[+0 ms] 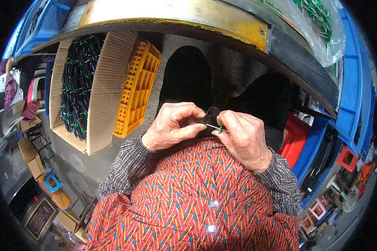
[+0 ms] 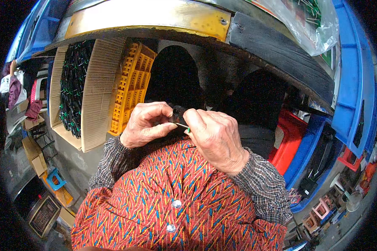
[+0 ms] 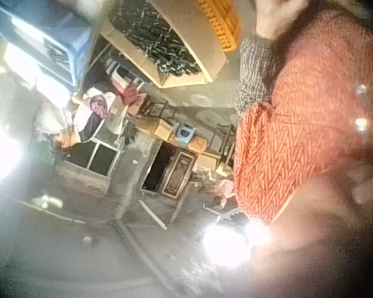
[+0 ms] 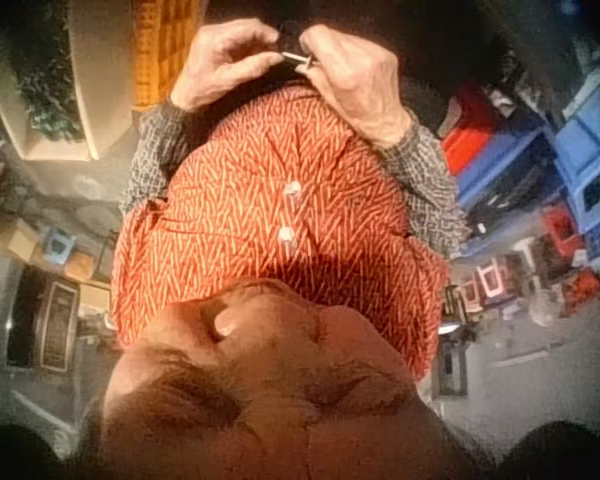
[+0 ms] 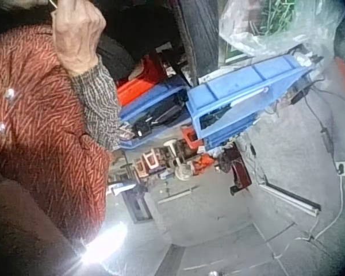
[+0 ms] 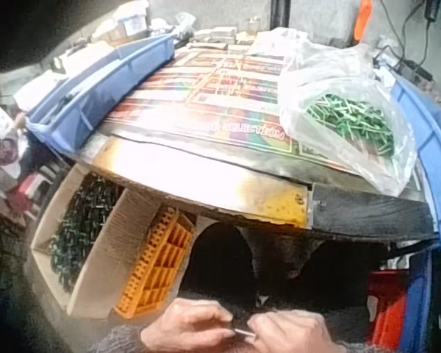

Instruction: The person assembles components by inserting small pins into black plastic parts by hand, then places the assembled pieces into a cardboard box.

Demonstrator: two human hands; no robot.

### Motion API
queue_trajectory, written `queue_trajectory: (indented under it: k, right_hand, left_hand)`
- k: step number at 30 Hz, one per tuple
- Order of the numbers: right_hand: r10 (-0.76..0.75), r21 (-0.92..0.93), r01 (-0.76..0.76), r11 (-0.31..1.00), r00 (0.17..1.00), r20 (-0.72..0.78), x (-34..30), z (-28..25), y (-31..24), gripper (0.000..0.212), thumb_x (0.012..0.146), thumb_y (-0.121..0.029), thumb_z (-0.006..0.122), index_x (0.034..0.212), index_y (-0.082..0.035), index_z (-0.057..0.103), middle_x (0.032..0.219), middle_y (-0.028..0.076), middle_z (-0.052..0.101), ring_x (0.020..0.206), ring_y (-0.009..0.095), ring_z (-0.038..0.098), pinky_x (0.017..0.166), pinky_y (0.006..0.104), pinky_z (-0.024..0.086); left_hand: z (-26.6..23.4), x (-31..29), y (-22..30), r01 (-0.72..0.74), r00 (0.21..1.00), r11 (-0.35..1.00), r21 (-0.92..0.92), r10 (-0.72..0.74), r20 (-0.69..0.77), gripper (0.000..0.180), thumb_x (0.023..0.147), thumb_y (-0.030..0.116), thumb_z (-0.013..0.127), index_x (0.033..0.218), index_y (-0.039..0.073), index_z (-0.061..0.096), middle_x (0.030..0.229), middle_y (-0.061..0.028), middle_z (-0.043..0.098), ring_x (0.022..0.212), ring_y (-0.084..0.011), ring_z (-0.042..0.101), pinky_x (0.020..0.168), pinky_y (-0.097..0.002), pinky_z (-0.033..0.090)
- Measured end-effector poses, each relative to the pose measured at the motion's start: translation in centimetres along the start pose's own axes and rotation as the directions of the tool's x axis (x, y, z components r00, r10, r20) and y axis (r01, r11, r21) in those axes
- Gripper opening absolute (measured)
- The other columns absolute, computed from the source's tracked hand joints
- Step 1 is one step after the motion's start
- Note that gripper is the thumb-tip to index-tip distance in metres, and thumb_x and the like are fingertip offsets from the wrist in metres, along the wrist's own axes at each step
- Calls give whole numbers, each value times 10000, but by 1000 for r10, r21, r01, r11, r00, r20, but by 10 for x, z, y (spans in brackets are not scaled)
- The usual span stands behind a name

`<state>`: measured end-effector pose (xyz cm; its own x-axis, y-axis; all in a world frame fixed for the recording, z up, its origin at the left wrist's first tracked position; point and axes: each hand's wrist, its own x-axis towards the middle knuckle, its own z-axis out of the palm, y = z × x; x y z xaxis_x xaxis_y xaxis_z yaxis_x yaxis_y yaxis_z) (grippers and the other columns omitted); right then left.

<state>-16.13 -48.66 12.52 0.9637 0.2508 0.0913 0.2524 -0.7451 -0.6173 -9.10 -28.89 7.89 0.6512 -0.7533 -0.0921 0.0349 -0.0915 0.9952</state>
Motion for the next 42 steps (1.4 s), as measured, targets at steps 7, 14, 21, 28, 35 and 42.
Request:
queue_trajectory:
  k: [7,14,21,28,35,42]
  right_hand:
    - [150,209,-166,964,985,87,-1,-6,-2,323,712,-117,751,932,-51,524,749,101,595,658,286,625,576,375,487]
    - [220,338,-238,911,971,89,-6,-5,5,258,771,-194,754,860,-11,595,728,111,582,584,256,598,518,355,458]
    - [262,353,-268,896,963,67,1,-8,-3,168,776,-77,714,874,-9,595,732,122,577,611,273,612,522,355,464]
    - [268,360,-264,895,963,41,6,-11,-5,199,779,-95,721,907,-11,594,757,114,586,618,262,619,534,352,476]
    - [275,305,-285,909,958,74,3,-10,2,207,790,-159,732,874,-15,609,763,111,593,616,253,621,531,352,473]
    - [273,338,-272,901,961,44,6,-4,-1,215,793,-68,687,970,-14,579,812,129,598,655,275,637,568,348,498]
  left_hand:
    - [1,1,-2,91,996,995,-28,-91,7,141,775,68,691,870,-13,626,688,-11,551,583,-39,489,512,-222,400]
    - [1,3,-5,70,997,997,-30,-70,-19,150,769,68,691,874,-15,623,685,-11,547,580,-42,495,508,-223,402]
    - [-1,5,-3,10,1000,999,43,-8,-29,149,775,76,690,877,-12,625,682,-13,544,581,-43,498,507,-223,400]
    - [-1,7,0,41,999,999,-2,-41,-27,137,787,77,675,882,-11,628,680,-13,541,576,-32,483,501,-219,391]
    - [0,9,0,38,999,998,40,-37,-32,146,777,77,674,887,-12,634,683,-16,547,575,-34,488,500,-218,395]
    - [3,10,0,19,998,999,37,-16,-61,137,771,69,666,878,-11,639,684,-22,554,569,-49,500,500,-225,401]
